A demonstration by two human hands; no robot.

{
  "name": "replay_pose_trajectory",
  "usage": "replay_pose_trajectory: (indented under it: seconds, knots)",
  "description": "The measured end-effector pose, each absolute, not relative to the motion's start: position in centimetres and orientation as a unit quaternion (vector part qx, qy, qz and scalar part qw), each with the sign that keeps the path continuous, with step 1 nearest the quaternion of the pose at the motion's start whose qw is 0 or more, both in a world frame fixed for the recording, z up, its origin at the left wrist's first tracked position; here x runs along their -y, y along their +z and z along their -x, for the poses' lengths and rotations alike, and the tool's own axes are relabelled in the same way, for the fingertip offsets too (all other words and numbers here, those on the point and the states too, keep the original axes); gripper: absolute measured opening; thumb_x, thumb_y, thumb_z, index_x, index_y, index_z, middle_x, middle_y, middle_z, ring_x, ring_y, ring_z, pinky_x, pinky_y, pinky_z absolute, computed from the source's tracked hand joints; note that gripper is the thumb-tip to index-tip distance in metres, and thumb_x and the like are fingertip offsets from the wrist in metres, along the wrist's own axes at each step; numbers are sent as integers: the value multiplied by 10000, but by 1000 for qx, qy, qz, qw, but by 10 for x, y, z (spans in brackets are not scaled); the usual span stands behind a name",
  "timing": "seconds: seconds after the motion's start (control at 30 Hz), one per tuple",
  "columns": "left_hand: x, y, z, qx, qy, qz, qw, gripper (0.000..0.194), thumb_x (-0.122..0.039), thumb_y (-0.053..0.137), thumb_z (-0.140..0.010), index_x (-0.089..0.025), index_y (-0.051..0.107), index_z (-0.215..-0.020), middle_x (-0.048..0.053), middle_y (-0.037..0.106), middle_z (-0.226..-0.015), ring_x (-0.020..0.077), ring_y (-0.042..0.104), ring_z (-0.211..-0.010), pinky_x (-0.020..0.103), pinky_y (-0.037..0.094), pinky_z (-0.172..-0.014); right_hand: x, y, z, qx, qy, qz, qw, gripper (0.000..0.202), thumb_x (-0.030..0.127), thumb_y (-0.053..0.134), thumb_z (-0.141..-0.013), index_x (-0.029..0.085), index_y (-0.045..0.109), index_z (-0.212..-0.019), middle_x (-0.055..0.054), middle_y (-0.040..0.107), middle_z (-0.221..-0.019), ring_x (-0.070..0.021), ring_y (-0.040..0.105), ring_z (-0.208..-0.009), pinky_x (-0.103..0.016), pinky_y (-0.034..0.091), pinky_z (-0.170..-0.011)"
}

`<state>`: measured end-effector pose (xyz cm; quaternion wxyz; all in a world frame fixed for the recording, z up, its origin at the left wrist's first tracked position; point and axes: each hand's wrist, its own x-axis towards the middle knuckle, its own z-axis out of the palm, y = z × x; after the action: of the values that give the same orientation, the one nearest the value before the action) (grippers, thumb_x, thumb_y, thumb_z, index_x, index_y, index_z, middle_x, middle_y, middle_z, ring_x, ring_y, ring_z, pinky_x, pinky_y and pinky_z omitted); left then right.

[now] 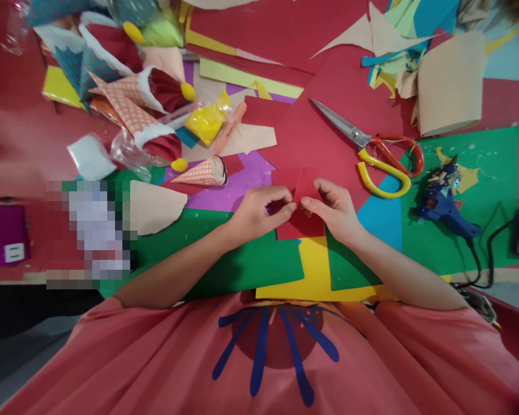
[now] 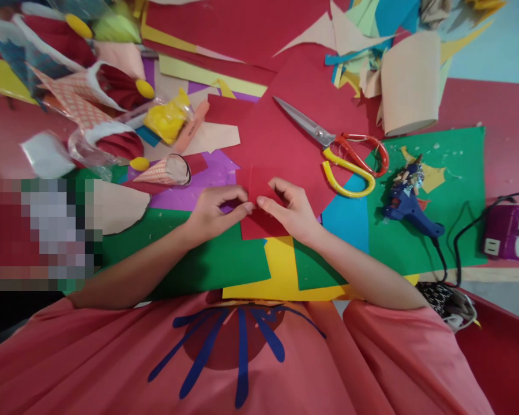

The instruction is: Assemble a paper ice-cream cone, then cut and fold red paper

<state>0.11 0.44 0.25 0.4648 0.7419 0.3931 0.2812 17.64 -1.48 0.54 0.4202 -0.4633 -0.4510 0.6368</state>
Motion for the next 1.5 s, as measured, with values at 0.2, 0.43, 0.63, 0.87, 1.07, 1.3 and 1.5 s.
replay_pose_trajectory:
  seconds: [0.2, 0.43, 0.63, 0.87, 1.07, 1.3, 1.5]
  knots:
    - [-4, 3, -1, -394, 271, -742, 469, 193, -233, 529, -832, -168, 510, -652, -42, 501, -574, 67, 424, -536, 191, 328, -519, 15, 5, -177, 433, 646, 484, 401, 273, 372, 727, -732, 165, 561, -667, 56, 542, -580, -60, 460, -533, -210, 364, -525]
    - [-4, 4, 0, -385, 284, -741, 471, 189, -212, 541, -831, -161, 517, -651, -47, 494, -577, 56, 419, -536, 182, 323, -516, 16, 3, -177, 392, 662, 490, 410, 247, 323, 721, -710, 166, 549, -629, 58, 534, -558, -44, 472, -497, -184, 379, -485]
    - [-4, 3, 0, -380, 286, -740, 475, 185, -210, 539, -830, -159, 526, -653, -41, 520, -587, 57, 441, -546, 180, 337, -527, 15, 0, -178, 392, 666, 477, 419, 211, 281, 621, -757, 172, 563, -586, 55, 547, -540, -42, 490, -474, -171, 397, -455]
    - [-4, 4, 0, -379, 286, -739, 479, 179, -203, 539, -823, -158, 528, -650, -41, 521, -588, 56, 443, -549, 181, 342, -529, 16, -3, -177, 369, 671, 482, 426, 180, 250, 591, -745, 184, 582, -577, 56, 515, -549, -46, 474, -480, -173, 440, -462]
    - [-3, 5, 1, -393, 305, -729, 470, 188, -203, 526, -811, -165, 523, -627, -30, 535, -582, 68, 463, -544, 195, 365, -531, 17, -8, -178, 387, 655, 506, 407, 175, 273, 549, -758, 196, 599, -609, 49, 488, -549, -65, 450, -505, -198, 416, -486]
    - [-4, 3, 0, -441, 348, -697, 445, 144, -210, 531, -810, -171, 530, -672, -40, 542, -608, 63, 490, -554, 181, 410, -556, 13, 7, -180, 493, 618, 491, 366, 299, 237, 502, -793, 185, 489, -499, 49, 454, -490, -64, 403, -496, -222, 330, -500]
    - [-3, -3, 0, -444, 348, -689, 456, 129, -272, 554, -852, -175, 571, -768, -31, 606, -659, 84, 588, -599, 190, 455, -583, 13, 8, -179, 492, 624, 490, 358, 279, 278, 508, -808, 183, 521, -546, 40, 513, -528, -71, 452, -527, -221, 356, -528]
